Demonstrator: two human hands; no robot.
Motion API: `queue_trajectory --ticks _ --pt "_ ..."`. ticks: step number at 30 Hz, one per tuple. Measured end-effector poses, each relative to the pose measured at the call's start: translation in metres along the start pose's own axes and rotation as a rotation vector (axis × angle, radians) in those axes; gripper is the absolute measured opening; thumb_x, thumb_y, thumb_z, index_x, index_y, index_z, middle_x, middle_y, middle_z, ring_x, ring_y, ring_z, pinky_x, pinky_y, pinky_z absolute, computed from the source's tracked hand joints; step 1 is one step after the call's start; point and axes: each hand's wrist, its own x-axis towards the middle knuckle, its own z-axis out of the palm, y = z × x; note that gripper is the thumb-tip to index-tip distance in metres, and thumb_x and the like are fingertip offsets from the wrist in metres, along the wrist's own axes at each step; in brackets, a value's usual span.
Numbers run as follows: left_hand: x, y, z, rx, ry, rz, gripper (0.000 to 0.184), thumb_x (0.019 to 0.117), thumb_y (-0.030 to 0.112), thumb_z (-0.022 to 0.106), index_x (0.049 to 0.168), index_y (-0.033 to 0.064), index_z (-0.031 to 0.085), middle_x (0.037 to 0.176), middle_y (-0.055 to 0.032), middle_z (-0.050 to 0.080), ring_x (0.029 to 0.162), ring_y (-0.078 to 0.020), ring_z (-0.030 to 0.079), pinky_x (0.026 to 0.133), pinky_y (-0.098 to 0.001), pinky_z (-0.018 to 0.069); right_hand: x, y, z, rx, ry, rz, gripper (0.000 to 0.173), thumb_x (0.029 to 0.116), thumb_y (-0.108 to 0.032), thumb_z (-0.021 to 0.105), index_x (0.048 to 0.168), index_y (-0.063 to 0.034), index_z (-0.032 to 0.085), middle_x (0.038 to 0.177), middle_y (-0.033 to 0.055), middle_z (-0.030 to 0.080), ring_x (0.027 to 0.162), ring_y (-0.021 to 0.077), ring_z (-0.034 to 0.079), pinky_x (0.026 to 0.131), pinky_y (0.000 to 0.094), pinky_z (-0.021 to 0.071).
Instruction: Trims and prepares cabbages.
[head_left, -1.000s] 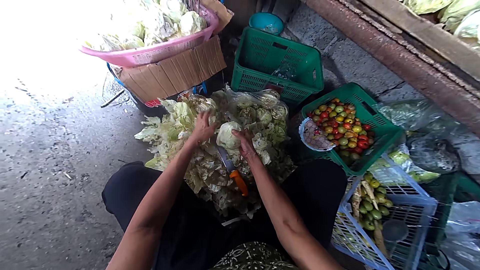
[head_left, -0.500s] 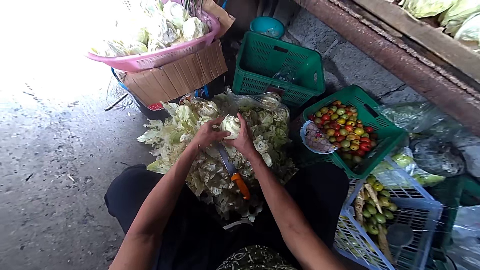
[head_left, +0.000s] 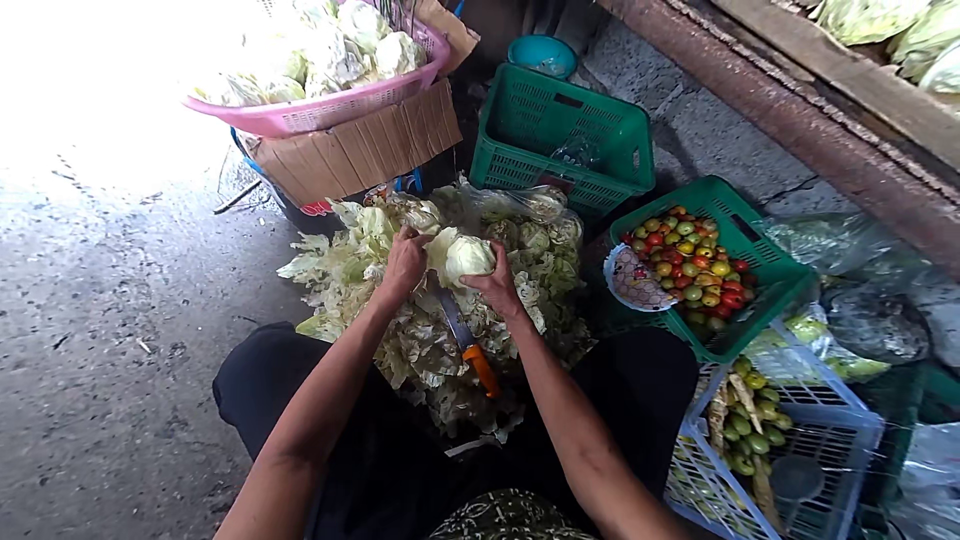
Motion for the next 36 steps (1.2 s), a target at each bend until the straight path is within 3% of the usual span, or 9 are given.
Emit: queue_trajectory --ticks 7,11,15,18,21,24,29,34,36 --pt "-0.004 -0.033 0.014 0.024 -0.012 -0.061 0.034 0.0972 -0.001 0.055 0.130 0.0007 0.066 0.138 -0.0321 0.051 0.121 -0.0523 0.054 0.098 -0.0653 0.0460 -0.006 0.018 -0.005 0.879 0.049 0.238 0.056 0.0803 -0.027 0.068 0.130 -0.0112 0.048 0.113 0.0097 0.064 0.101 0.0192 0.065 0.086 0.0397 0.0570" --pt "-0.003 -0.038 0.016 0.095 -0.022 -0.088 0.031 0.0994 0.004 0.056 0.127 -0.0055 0.065 0.138 -0.0354 0.049 0.124 -0.0550 0.050 0.100 -0.0665 0.0441 -0.004 0.019 -0.002 1.122 0.132 0.235 0.055 0.0909 -0.042 0.062 0.136 -0.0151 0.046 0.127 0.0121 0.059 0.115 0.0252 0.061 0.096 0.0448 0.0540" --pt "-0.004 -0.029 0.018 0.044 0.029 0.003 0.056 0.1078 0.045 0.046 0.138 -0.0006 0.057 0.156 -0.0343 0.033 0.143 -0.0573 0.031 0.112 -0.0717 0.0283 -0.001 0.019 0.000 0.961 0.128 0.229 0.061 0.0883 -0.027 0.064 0.142 -0.0141 0.040 0.133 0.0132 0.055 0.118 0.0256 0.058 0.098 0.0460 0.0521" --pt "-0.008 -0.013 0.017 -0.420 -0.162 -0.099 0.065 0.1057 0.061 0.037 0.147 0.0122 0.049 0.140 -0.0203 0.057 0.119 -0.0367 0.062 0.095 -0.0561 0.0532 0.004 0.017 0.009 0.532 0.130 0.118 0.084 0.0774 -0.010 0.077 0.150 -0.0109 0.034 0.141 0.0151 0.052 0.121 0.0241 0.056 0.098 0.0440 0.0524" --pt "-0.004 -0.011 0.028 -0.807 -0.317 -0.198 0.064 0.1033 0.054 0.051 0.152 0.0149 0.037 0.131 -0.0185 0.061 0.102 -0.0303 0.068 0.084 -0.0475 0.0591 0.001 0.003 0.014 0.103 0.108 -0.016 0.097 0.0707 -0.006 0.089 0.152 -0.0094 0.036 0.145 0.0219 0.049 0.125 0.0315 0.056 0.098 0.0498 0.0524" --pt "0.000 -0.019 0.025 -0.962 -0.291 -0.233 0.066 0.1002 0.042 0.063 0.154 0.0163 0.033 0.131 -0.0127 0.062 0.105 -0.0241 0.067 0.087 -0.0423 0.0583 -0.006 -0.024 0.011 -0.012 -0.027 -0.109 0.080 0.0835 -0.009 0.079 0.153 -0.0083 0.040 0.148 0.0199 0.049 0.120 0.0294 0.060 0.093 0.0457 0.0546" --pt "-0.001 -0.010 0.011 -1.261 -0.209 -0.280 0.038 0.1061 0.045 0.037 0.126 0.0181 0.056 0.108 -0.0013 0.070 0.089 -0.0139 0.068 0.073 -0.0336 0.0585 -0.010 -0.054 0.005 0.062 0.026 -0.154 0.039 0.1074 -0.015 0.041 0.142 -0.0006 0.050 0.138 0.0176 0.059 0.115 0.0241 0.064 0.092 0.0423 0.0561" --pt "-0.002 -0.009 0.011 -1.330 -0.217 -0.264 0.041 0.1067 0.045 0.031 0.124 0.0181 0.057 0.107 -0.0021 0.071 0.090 -0.0150 0.069 0.075 -0.0354 0.0593 -0.003 -0.049 0.008 0.095 0.329 -0.011 0.032 0.1076 -0.025 0.050 0.135 -0.0116 0.057 0.122 0.0087 0.064 0.088 0.0140 0.059 0.072 0.0315 0.0487" --pt "0.000 -0.009 0.016 -1.325 -0.207 -0.279 0.041 0.1079 0.043 0.029 0.124 0.0171 0.057 0.106 -0.0023 0.071 0.092 -0.0153 0.069 0.076 -0.0359 0.0594 -0.001 -0.037 0.009 0.059 0.351 0.001 0.035 0.1063 -0.026 0.053 0.136 -0.0087 0.058 0.128 0.0128 0.062 0.101 0.0193 0.059 0.085 0.0388 0.0497"
